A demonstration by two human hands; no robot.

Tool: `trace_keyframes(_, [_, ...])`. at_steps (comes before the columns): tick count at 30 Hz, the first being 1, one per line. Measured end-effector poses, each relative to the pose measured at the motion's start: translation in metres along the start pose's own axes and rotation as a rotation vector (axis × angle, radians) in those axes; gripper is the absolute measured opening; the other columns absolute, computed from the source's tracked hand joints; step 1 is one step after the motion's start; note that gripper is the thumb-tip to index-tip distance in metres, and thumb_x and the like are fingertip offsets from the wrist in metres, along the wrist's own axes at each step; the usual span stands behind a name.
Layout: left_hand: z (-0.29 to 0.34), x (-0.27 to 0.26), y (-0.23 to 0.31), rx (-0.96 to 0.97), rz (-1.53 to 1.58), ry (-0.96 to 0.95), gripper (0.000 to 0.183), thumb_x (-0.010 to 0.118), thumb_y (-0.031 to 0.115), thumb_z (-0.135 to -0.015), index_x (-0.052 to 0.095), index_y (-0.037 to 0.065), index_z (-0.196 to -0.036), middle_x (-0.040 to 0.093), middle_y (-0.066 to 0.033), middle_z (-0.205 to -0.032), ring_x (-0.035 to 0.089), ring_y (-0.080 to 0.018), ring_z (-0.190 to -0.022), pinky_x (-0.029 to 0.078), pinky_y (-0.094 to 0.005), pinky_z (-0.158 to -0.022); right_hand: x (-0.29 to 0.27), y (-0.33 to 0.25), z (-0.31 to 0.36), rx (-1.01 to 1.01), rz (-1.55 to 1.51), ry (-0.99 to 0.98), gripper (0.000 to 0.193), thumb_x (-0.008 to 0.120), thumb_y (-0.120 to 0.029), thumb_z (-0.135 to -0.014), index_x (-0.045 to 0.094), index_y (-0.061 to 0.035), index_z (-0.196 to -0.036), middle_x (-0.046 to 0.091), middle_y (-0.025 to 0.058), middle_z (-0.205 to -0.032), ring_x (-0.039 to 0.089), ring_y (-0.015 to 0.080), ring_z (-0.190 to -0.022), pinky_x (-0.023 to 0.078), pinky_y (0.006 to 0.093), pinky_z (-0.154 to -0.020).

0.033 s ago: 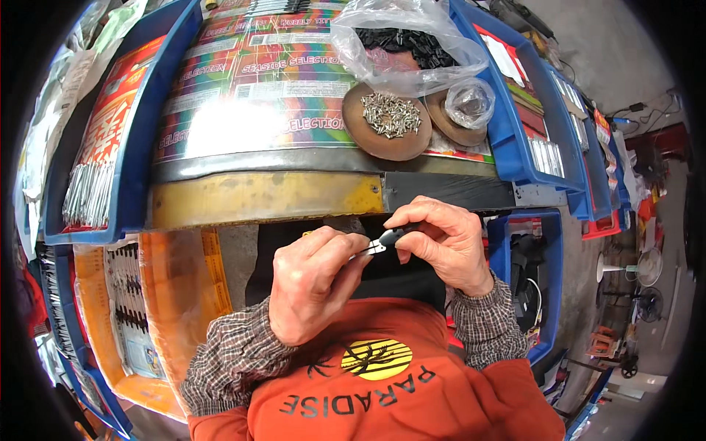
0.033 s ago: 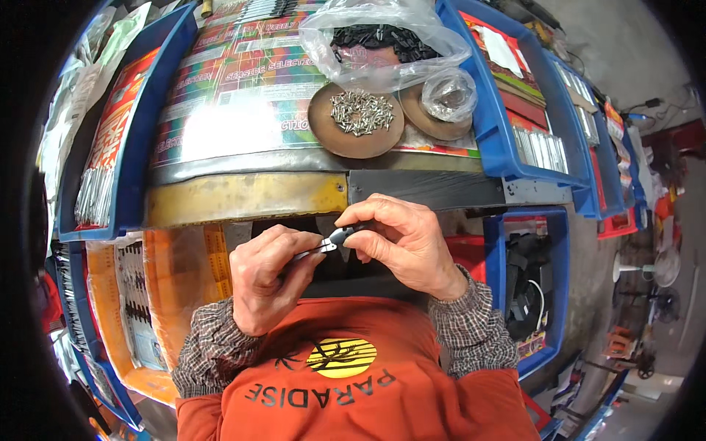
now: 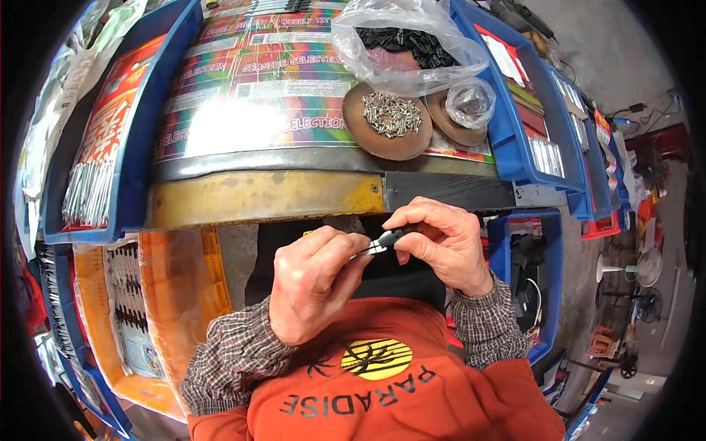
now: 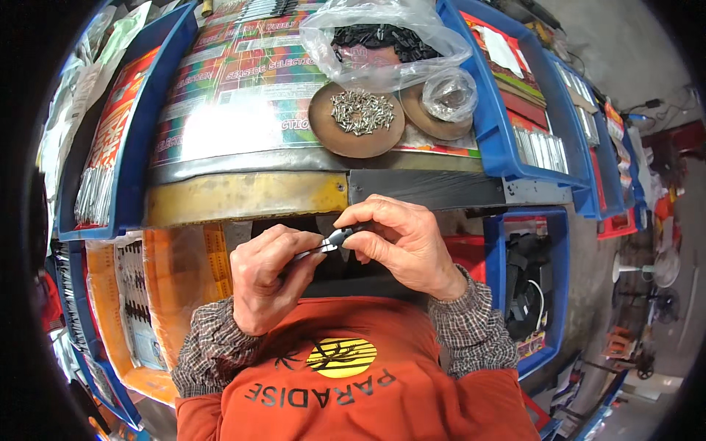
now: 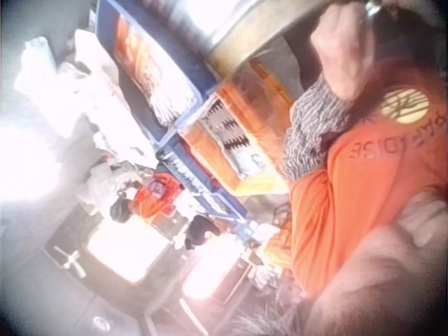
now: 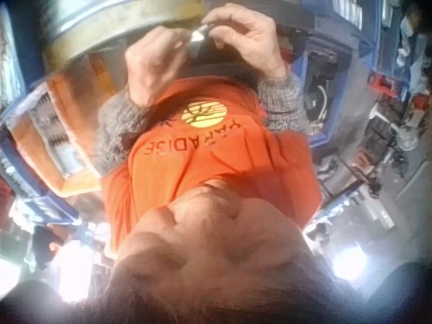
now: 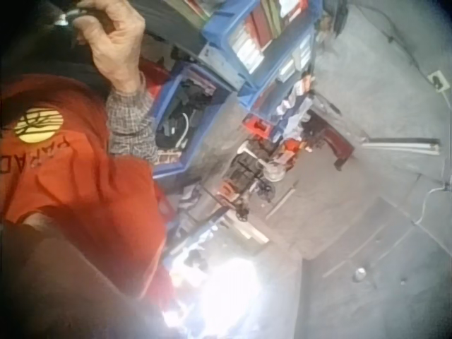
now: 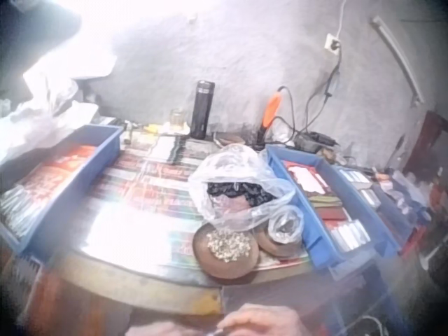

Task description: The person assembles small components by picking up metal strips and plastic pieces from trays and a plastic bag, and attaching the plastic pieces onto the metal strips by hand.

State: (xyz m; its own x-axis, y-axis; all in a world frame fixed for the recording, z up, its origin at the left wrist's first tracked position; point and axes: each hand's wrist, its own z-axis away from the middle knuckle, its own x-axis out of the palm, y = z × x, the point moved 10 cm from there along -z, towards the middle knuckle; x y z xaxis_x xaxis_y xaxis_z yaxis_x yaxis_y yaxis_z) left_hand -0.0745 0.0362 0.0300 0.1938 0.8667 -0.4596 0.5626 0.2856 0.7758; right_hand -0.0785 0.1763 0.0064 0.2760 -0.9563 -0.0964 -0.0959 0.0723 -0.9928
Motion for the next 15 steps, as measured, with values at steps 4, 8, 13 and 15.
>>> trace_keyframes(4, [0.000, 0.002, -0.001, -0.009, 0.020, -0.004, 0.020, 0.071, -0.005, -0.071, 0.065, 0.002, -0.089, 0.063, -0.0096, -0.074, 0.061, -0.0227, -0.060, 0.047, -0.0315, -0.052, 0.005, 0.007, 0.000, 0.004, -0.023, -0.022, 0.016, 0.063, -0.002, -0.090, 0.064, 0.0046, -0.104, 0.060, 0.0057, -0.090, 0.059, 0.0080, -0.069, 0.049, 0.0204, -0.059])
trace_keyframes(8, [0.007, 0.008, -0.005, 0.012, 0.038, -0.018, 0.023, 0.073, -0.002, -0.070, 0.062, 0.003, -0.089, 0.059, -0.0090, -0.073, 0.059, -0.0269, -0.062, 0.047, -0.0357, -0.054, 0.011, 0.019, 0.002, 0.099, -0.132, -0.071, 0.017, 0.064, -0.003, -0.090, 0.065, 0.0038, -0.105, 0.063, 0.0056, -0.088, 0.060, 0.0085, -0.069, 0.050, 0.0214, -0.060])
trace_keyframes(13, [0.015, 0.012, -0.007, 0.018, 0.028, -0.020, 0.025, 0.074, -0.002, -0.067, 0.062, 0.003, -0.089, 0.058, -0.0085, -0.072, 0.059, -0.0261, -0.062, 0.047, -0.0350, -0.054, 0.016, 0.026, 0.005, 0.170, -0.176, -0.114, 0.017, 0.065, -0.004, -0.089, 0.065, 0.0035, -0.105, 0.066, 0.0059, -0.085, 0.063, 0.0096, -0.070, 0.053, 0.0221, -0.062])
trace_keyframes(15, [0.017, 0.013, -0.004, 0.045, 0.025, -0.011, 0.026, 0.074, -0.002, -0.067, 0.062, 0.004, -0.089, 0.058, -0.0084, -0.072, 0.059, -0.0256, -0.061, 0.047, -0.0347, -0.053, 0.020, 0.022, 0.006, 0.121, -0.092, -0.182, 0.017, 0.065, -0.004, -0.089, 0.065, 0.0040, -0.104, 0.066, 0.0064, -0.087, 0.064, 0.0102, -0.072, 0.054, 0.0230, -0.064])
